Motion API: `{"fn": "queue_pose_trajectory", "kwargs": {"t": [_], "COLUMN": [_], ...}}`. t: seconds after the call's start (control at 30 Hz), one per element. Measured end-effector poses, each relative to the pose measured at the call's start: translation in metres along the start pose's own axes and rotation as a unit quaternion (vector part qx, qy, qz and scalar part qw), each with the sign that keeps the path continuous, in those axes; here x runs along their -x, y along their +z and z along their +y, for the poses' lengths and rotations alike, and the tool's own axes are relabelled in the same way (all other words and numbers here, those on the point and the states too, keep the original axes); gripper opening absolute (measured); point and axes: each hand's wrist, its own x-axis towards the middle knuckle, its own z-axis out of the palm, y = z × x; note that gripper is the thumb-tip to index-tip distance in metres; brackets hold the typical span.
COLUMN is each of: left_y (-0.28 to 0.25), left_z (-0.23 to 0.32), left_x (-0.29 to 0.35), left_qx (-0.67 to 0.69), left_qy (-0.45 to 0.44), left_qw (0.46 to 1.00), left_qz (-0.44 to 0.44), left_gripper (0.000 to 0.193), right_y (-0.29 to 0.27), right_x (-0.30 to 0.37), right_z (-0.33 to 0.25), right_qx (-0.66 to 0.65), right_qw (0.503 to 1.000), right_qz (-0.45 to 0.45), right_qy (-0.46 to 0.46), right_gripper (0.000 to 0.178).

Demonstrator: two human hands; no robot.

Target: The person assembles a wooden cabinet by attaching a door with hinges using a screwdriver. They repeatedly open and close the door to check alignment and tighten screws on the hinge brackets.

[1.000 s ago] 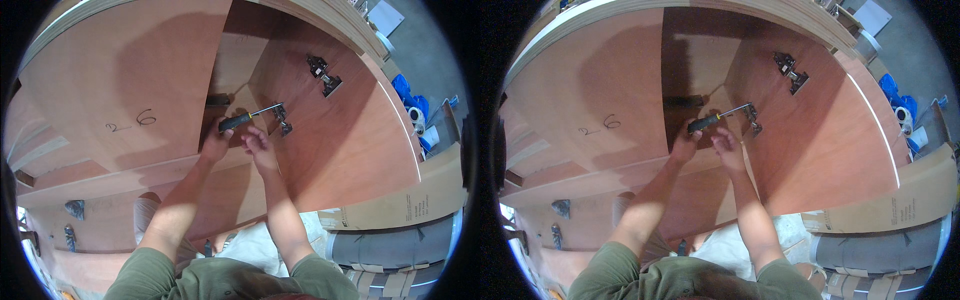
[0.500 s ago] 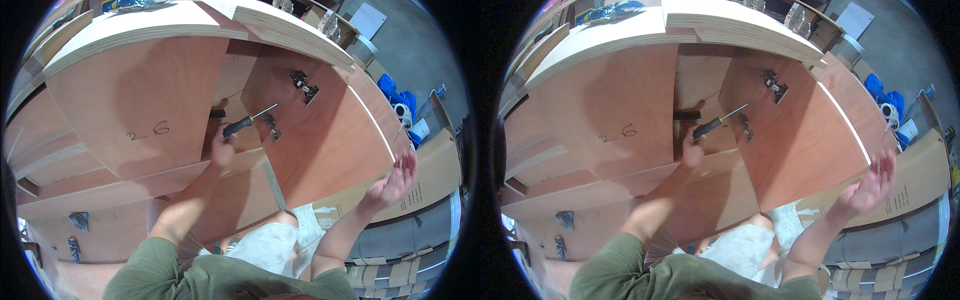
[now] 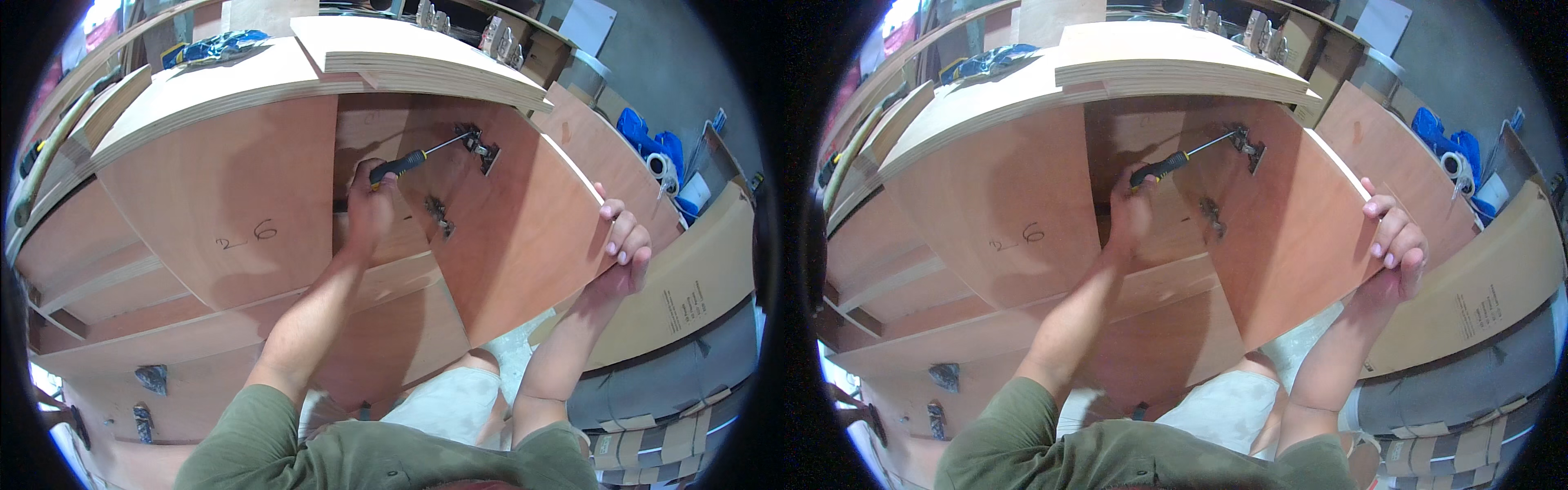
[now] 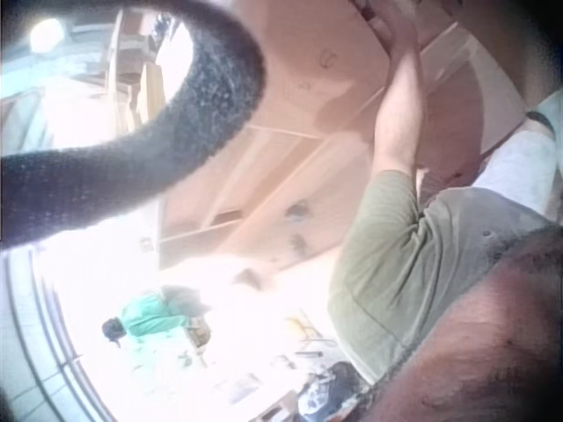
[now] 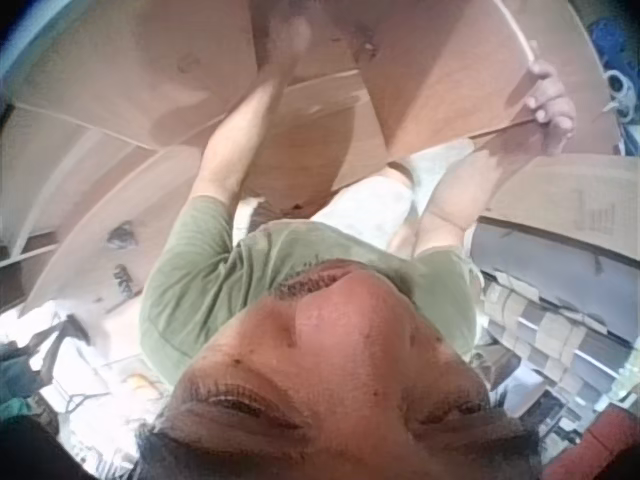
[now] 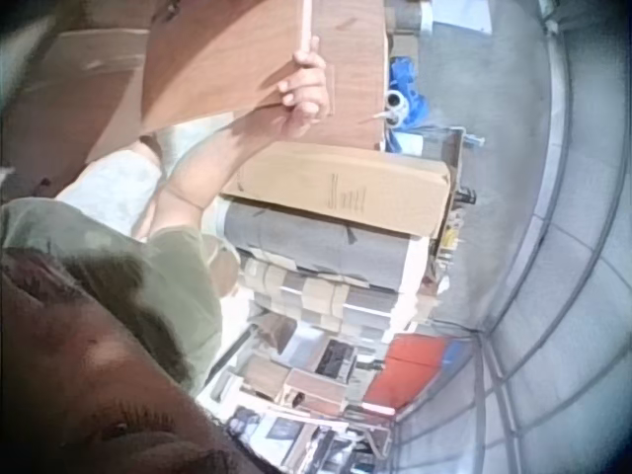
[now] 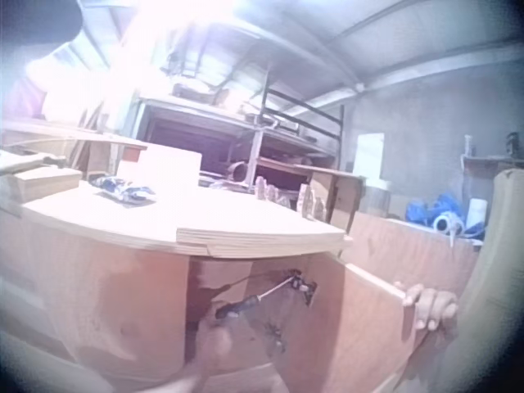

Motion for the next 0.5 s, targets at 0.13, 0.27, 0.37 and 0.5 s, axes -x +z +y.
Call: {"fn": "queue_pose_trajectory", "kwargs": {"t": [0.13,0.27,0.37,0.5], "left_y": [0.0,0.0,0.002,-0.002], "left_z": [0.01,0.016,0.019,0.024], "left_x": [-0.006,-0.012,-0.017,-0.026], "left_qx": [0.015,-0.017,-0.03,-0.039], "left_qy": [-0.06,-0.041,-0.027,-0.02], "left_qw": [0.998,0.999,0.999,0.998], "left_qz": [-0.017,-0.019,-0.022,-0.042], "left_gripper": [0.018,0.02,0.022,0.025], "right_y": [0.006,0.002,-0.002,0.0], "right_x": [0.001,0.001,0.001,0.003], "right_z": [0.002,0.002,0.001,0.002], "right_qx": [-0.008,0.003,0.003,0.004], "right_qw": [1.0,1.0,1.0,0.999], "right_qz": [0.025,0.021,0.017,0.029], "right_qy": [-0.012,-0.015,-0.021,-0.019], "right_gripper": [0.043,0.043,0.043,0.043]}}
